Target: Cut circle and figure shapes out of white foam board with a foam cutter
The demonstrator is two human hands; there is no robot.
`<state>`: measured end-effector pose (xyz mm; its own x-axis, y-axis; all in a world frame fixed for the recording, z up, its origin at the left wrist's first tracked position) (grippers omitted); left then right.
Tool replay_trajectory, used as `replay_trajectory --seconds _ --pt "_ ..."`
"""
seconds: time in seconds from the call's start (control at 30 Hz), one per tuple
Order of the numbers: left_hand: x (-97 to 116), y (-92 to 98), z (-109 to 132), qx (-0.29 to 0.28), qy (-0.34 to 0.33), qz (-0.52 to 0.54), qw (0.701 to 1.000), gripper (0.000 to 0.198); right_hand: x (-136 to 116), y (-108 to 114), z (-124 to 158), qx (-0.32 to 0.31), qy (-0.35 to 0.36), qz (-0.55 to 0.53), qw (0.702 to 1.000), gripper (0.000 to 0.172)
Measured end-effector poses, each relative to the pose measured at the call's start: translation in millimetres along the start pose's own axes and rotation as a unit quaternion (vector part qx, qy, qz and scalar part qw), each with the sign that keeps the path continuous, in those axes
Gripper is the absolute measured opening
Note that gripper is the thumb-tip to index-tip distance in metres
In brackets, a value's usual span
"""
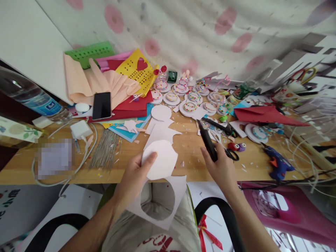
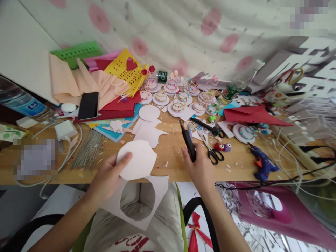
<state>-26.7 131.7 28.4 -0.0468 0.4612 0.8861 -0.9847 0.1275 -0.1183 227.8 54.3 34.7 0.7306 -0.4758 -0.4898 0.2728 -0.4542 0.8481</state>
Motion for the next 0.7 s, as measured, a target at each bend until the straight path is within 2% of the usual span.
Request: replay_trajectory --seconds 0.1,0.17,0.23,0.3,0.43,0.57,0.63,0.7 --pt "0 -8.2 5 -0.023 -0.043 -0.042 0.998 0.043 -26 7 22 -0.059 0.097 -0.060 0.992 0.042" --pt "1 -13.6 9 -0.027 -0.077 -0.090 0.993 0.040 -49 15 44 -0.086 0.200 -0.100 0.971 0.044" --pt "2 -18.8 12 -0.022 -0.094 -0.122 0.988 0.040 -68 24 64 -0.076 0.278 -0.085 0.954 0.047" --pt "2 -22.8 15 -0.015 -0.099 -0.141 0.985 0.040 -77 30 75 -0.050 0.308 -0.050 0.949 0.047" --pt "2 -25.2 20 -0.006 -0.107 -0.168 0.980 0.033 -70 31 74 -0.006 0.292 -0.005 0.957 0.044" --pt "4 -17.4 26 0.028 -0.137 -0.156 0.978 0.027 -37 32 59 0.035 0.191 0.065 0.979 0.043" --pt "4 -14.8 26 0.039 -0.143 -0.155 0.977 0.026 -28 36 58 0.041 0.151 0.046 0.987 0.046" --pt "3 -15.7 26 0.035 -0.141 -0.159 0.977 0.028 -32 40 63 0.032 0.157 -0.024 0.987 0.049"
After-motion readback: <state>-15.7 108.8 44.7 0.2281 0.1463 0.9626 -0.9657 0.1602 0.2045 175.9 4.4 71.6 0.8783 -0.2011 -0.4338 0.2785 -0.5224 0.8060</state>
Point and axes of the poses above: each hand's wrist, its own z-axis away from the middle knuckle, its own y-axis out of the back of the hand, x = y × z, the point moved 6 cm from there along -z, towards the middle knuckle, and after that the axes turned 7 degrees about x, right-handed, at the moved point
